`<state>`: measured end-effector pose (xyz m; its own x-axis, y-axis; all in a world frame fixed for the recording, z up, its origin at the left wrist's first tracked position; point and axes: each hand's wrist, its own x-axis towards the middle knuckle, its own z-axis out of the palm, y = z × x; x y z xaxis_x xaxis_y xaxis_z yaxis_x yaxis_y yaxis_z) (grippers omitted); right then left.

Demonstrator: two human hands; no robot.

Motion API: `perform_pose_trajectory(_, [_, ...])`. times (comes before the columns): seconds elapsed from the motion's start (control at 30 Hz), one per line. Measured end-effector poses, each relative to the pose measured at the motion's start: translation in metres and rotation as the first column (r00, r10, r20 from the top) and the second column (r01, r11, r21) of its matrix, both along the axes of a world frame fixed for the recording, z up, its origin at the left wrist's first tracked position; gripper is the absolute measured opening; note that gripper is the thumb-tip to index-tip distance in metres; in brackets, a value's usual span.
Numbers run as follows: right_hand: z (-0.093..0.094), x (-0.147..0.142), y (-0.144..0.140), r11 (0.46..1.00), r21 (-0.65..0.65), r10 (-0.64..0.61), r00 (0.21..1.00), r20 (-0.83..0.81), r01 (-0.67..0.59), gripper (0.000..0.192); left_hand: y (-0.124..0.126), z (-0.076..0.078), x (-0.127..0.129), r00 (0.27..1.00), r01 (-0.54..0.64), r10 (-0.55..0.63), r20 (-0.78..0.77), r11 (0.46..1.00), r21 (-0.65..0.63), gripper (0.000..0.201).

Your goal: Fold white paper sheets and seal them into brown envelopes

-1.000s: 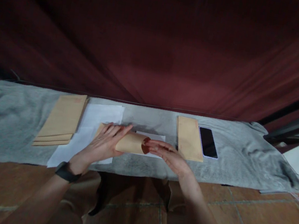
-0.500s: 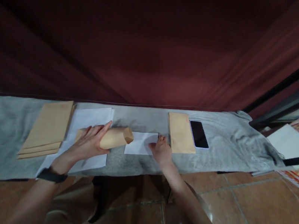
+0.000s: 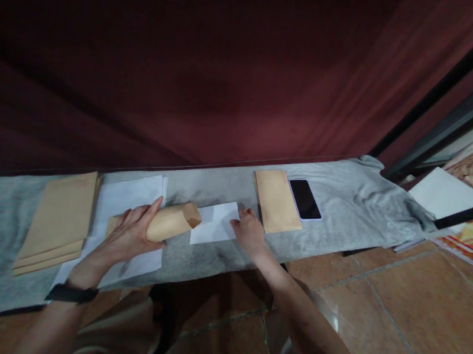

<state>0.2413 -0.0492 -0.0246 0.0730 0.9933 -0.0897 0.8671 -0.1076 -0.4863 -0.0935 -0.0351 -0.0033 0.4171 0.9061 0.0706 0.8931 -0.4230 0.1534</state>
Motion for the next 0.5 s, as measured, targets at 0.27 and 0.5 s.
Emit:
perform_pose_trajectory(0.27, [0.004, 0.038, 0.018, 0.895, 0.383, -0.013, 0.869, -0.494, 0.231, 0.010, 0.001, 0.001, 0.000, 0.999, -0.055, 0.054, -0.006, 0.997, -0.051, 0.116])
perform_pose_trajectory(0.5, [0.000, 0.021, 0.017, 0.910, 0.325, 0.072, 0.673, -0.736, 0.258, 0.027, 0.002, 0.000, 0.002, 0.999, -0.052, 0.052, -0.013, 0.998, -0.025, 0.115])
